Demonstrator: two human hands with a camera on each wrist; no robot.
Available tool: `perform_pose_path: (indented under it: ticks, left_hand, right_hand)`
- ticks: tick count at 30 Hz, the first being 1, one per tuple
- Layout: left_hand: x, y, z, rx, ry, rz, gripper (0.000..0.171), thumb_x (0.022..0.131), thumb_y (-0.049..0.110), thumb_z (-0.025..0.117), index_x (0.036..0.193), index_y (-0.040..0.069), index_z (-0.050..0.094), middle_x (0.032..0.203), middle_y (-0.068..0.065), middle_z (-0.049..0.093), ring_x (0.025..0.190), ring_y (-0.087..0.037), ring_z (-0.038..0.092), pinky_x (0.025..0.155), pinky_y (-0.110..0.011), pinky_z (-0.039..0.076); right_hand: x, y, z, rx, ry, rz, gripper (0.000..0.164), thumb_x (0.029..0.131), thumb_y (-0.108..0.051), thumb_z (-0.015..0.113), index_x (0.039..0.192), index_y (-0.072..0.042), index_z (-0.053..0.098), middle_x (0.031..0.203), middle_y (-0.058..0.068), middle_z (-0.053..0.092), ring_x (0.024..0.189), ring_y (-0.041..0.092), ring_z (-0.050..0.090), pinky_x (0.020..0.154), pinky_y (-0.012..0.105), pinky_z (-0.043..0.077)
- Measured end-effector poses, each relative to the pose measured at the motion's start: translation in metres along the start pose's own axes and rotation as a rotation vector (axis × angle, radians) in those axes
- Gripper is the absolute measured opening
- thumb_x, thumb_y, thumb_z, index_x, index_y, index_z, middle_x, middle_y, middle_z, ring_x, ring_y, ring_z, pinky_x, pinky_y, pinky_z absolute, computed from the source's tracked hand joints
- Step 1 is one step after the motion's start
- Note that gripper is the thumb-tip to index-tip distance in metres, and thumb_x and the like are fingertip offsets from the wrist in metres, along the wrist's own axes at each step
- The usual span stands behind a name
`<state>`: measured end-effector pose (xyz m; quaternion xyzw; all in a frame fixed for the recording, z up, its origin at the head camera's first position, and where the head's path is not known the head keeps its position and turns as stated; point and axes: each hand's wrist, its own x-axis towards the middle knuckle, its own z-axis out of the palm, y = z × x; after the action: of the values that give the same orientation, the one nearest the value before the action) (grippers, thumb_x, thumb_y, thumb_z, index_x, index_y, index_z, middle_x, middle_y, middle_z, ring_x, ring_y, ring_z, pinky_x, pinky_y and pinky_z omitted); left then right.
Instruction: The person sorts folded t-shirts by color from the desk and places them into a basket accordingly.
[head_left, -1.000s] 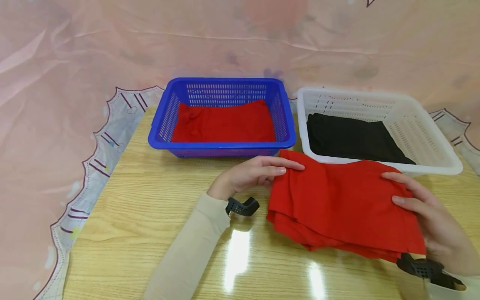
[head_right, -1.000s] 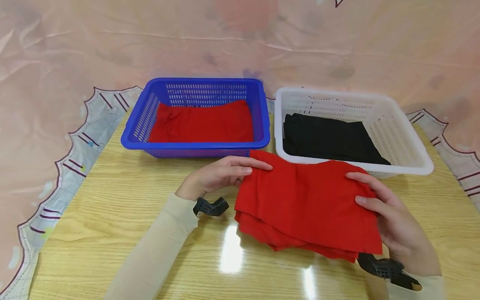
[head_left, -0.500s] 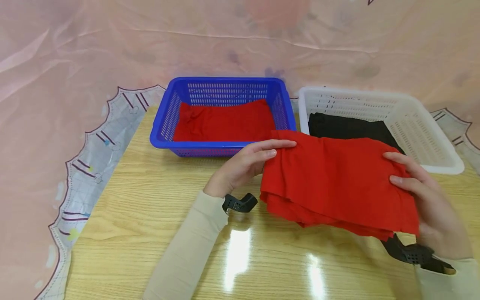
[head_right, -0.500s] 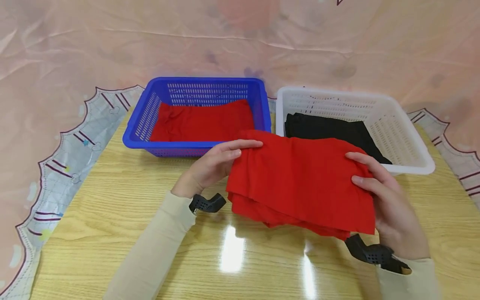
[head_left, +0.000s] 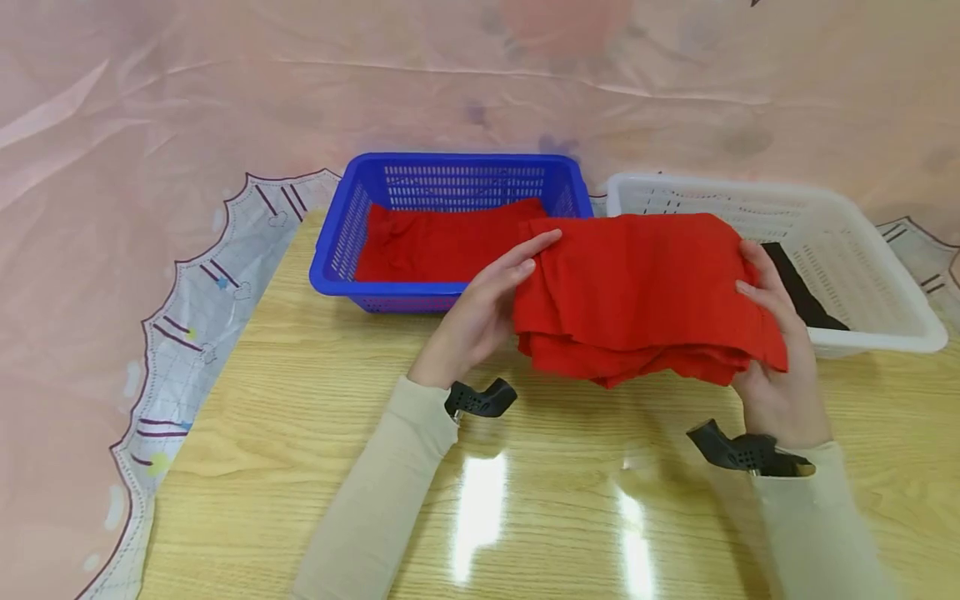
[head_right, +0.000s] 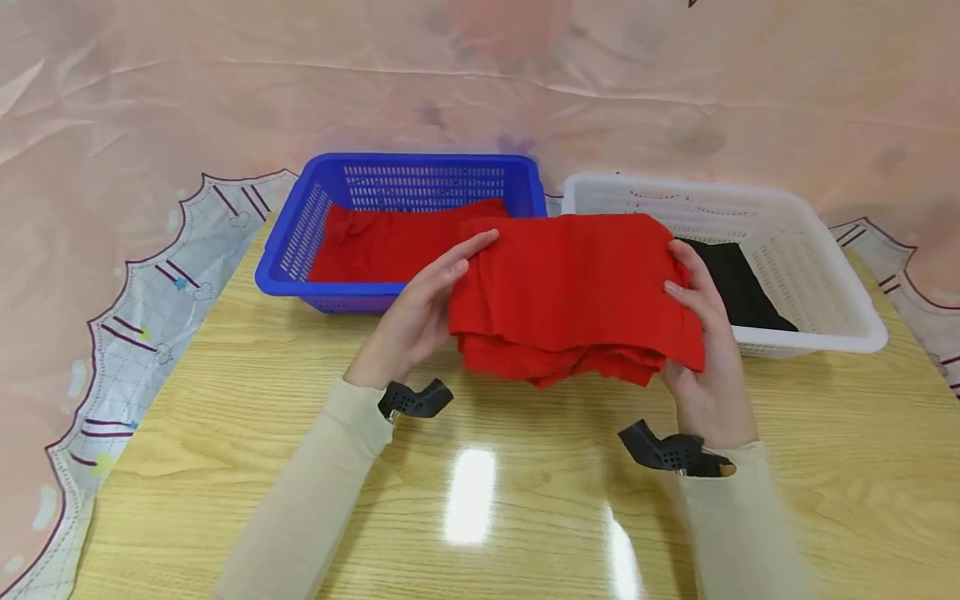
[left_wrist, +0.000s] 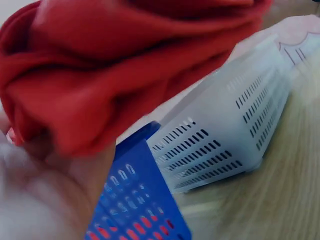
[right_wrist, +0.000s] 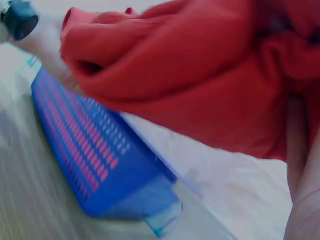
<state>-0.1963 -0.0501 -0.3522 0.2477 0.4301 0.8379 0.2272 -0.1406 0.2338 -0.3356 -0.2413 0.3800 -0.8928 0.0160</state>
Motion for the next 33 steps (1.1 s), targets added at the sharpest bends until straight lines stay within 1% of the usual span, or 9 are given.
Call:
perform_pose_path:
  ticks: [1, 5, 10, 15, 18, 21, 26, 28, 33]
  left_hand:
    - [0.000, 0.001, 0.000, 0.012, 0.010, -0.005, 0.042, 0.093, 0.019, 0.043, 0.135, 0.019, 0.040, 0.136, -0.008, 0.037, 0.121, -0.027, 0.039, 0.094, -0.044, 0.038]
    - [0.001, 0.009, 0.002, 0.089, 0.044, -0.043, 0.042, 0.092, 0.018, 0.046, 0.134, 0.018, 0.041, 0.134, -0.006, 0.040, 0.118, -0.025, 0.043, 0.092, -0.041, 0.040]
    - [0.002, 0.023, 0.001, 0.160, 0.056, -0.050, 0.044, 0.092, 0.019, 0.046, 0.136, 0.020, 0.038, 0.134, -0.005, 0.038, 0.117, -0.025, 0.043, 0.089, -0.043, 0.042]
    - [0.003, 0.040, -0.006, 0.144, 0.081, 0.022, 0.047, 0.092, 0.018, 0.045, 0.137, 0.019, 0.035, 0.135, -0.008, 0.037, 0.119, -0.026, 0.041, 0.093, -0.042, 0.039]
    - [0.003, 0.050, -0.012, 0.120, 0.113, 0.092, 0.046, 0.091, 0.017, 0.045, 0.137, 0.019, 0.036, 0.135, -0.008, 0.037, 0.120, -0.026, 0.040, 0.094, -0.043, 0.037]
    - [0.006, 0.057, -0.017, 0.093, 0.139, 0.160, 0.045, 0.091, 0.015, 0.043, 0.136, 0.019, 0.038, 0.134, -0.009, 0.038, 0.119, -0.027, 0.041, 0.093, -0.043, 0.038]
    - [0.008, 0.064, -0.027, 0.013, 0.139, 0.245, 0.044, 0.091, 0.011, 0.042, 0.134, 0.018, 0.040, 0.132, -0.013, 0.038, 0.116, -0.031, 0.042, 0.089, -0.041, 0.043]
    - [0.009, 0.067, -0.030, -0.004, 0.135, 0.261, 0.045, 0.090, 0.011, 0.043, 0.134, 0.018, 0.039, 0.132, -0.013, 0.037, 0.117, -0.032, 0.041, 0.089, -0.042, 0.043]
    - [0.009, 0.075, -0.036, -0.014, 0.166, 0.284, 0.048, 0.088, 0.008, 0.049, 0.135, 0.019, 0.039, 0.134, -0.011, 0.035, 0.120, -0.031, 0.037, 0.092, -0.045, 0.039]
  right_hand:
    - [0.006, 0.002, 0.001, 0.196, 0.079, 0.037, 0.040, 0.092, 0.004, 0.034, 0.131, -0.002, 0.038, 0.135, 0.014, 0.034, 0.109, 0.028, 0.044, 0.078, 0.032, 0.047]
    - [0.029, 0.011, 0.003, 0.683, 0.299, 0.069, 0.035, 0.094, -0.002, 0.035, 0.126, -0.008, 0.047, 0.112, 0.013, 0.052, 0.087, 0.031, 0.054, 0.070, 0.041, 0.047]
    - [0.047, 0.019, 0.012, 0.916, 0.399, 0.097, 0.032, 0.091, -0.008, 0.048, 0.122, -0.013, 0.054, 0.115, 0.009, 0.054, 0.098, 0.027, 0.052, 0.086, 0.043, 0.041]
    - [0.072, 0.032, 0.022, 0.953, 0.310, 0.109, 0.024, 0.090, -0.009, 0.052, 0.113, -0.006, 0.056, 0.089, 0.016, 0.057, 0.077, 0.029, 0.056, 0.071, 0.041, 0.046]
    - [0.083, 0.040, 0.029, 0.959, 0.272, 0.110, 0.021, 0.090, -0.010, 0.053, 0.109, -0.002, 0.055, 0.083, 0.016, 0.057, 0.075, 0.029, 0.056, 0.072, 0.041, 0.047]
    - [0.089, 0.050, 0.034, 0.934, 0.247, 0.071, 0.026, 0.091, -0.011, 0.051, 0.116, -0.006, 0.053, 0.086, 0.015, 0.057, 0.077, 0.029, 0.057, 0.073, 0.040, 0.047]
    - [0.099, 0.067, 0.040, 0.890, 0.272, -0.012, 0.038, 0.090, -0.005, 0.047, 0.126, -0.017, 0.049, 0.089, 0.013, 0.056, 0.073, 0.027, 0.056, 0.054, 0.035, 0.044]
    - [0.105, 0.073, 0.043, 0.895, 0.261, -0.028, 0.037, 0.089, -0.003, 0.046, 0.124, -0.014, 0.050, 0.091, 0.014, 0.055, 0.074, 0.027, 0.056, 0.055, 0.035, 0.045]
    - [0.120, 0.084, 0.045, 0.911, 0.207, -0.030, 0.033, 0.089, -0.002, 0.045, 0.120, -0.010, 0.049, 0.095, 0.015, 0.053, 0.079, 0.028, 0.055, 0.075, 0.039, 0.046]
